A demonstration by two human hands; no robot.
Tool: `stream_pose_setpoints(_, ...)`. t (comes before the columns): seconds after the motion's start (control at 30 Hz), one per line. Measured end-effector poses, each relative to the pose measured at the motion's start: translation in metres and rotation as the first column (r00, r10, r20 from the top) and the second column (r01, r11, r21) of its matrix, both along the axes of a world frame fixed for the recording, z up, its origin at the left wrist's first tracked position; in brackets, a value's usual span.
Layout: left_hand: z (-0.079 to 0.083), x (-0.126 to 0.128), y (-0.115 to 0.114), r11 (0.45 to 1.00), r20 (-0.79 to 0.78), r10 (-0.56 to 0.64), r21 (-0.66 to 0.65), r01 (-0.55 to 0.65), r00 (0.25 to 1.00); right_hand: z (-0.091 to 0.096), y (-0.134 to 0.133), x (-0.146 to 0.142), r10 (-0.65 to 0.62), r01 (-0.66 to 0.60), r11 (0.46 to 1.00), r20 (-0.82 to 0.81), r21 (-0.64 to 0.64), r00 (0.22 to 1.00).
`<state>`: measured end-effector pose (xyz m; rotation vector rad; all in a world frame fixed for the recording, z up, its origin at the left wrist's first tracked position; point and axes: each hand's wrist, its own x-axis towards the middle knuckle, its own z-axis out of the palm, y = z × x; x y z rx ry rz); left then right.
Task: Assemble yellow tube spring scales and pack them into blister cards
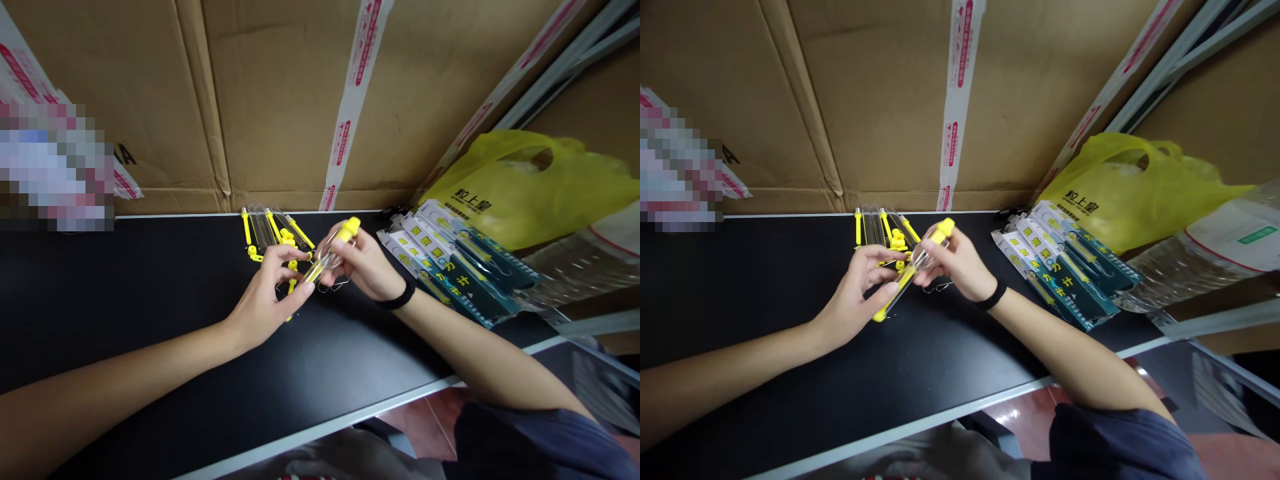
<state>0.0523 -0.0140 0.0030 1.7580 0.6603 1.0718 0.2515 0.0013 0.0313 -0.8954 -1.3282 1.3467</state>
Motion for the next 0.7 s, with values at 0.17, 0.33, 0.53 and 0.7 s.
stream_pose_setpoints(0.17, 0.003, 0.000, -0.004, 0.998, -0.208, -0.060, -0.015, 0.058, 0.976, -0.007, -0.015, -0.012, 0.073, -0.084, 0.992, 0.114, 0.097, 0.991)
stream_pose_setpoints(0.33, 0.000, -0.002, 0.004, 0.999, -0.285, 0.044, 0.038, -0.034, 0.958, 0.008, 0.002, 0.014, -0.030, -0.049, 0.968, 0.308, 0.245, 0.951)
stream_pose_setpoints(0.53, 0.003, -0.001, 0.005, 0.997, -0.350, 0.077, 0.039, -0.068, 0.934, 0.046, 0.010, 0.072, -0.529, 0.154, 0.817, 0.829, 0.555, -0.181)
stream_pose_setpoints(0.7, 0.004, -0.001, 0.004, 0.997, -0.334, 0.069, 0.039, -0.060, 0.940, 0.059, 0.016, 0.130, -0.128, 0.466, 0.794, 0.857, 0.390, -0.499)
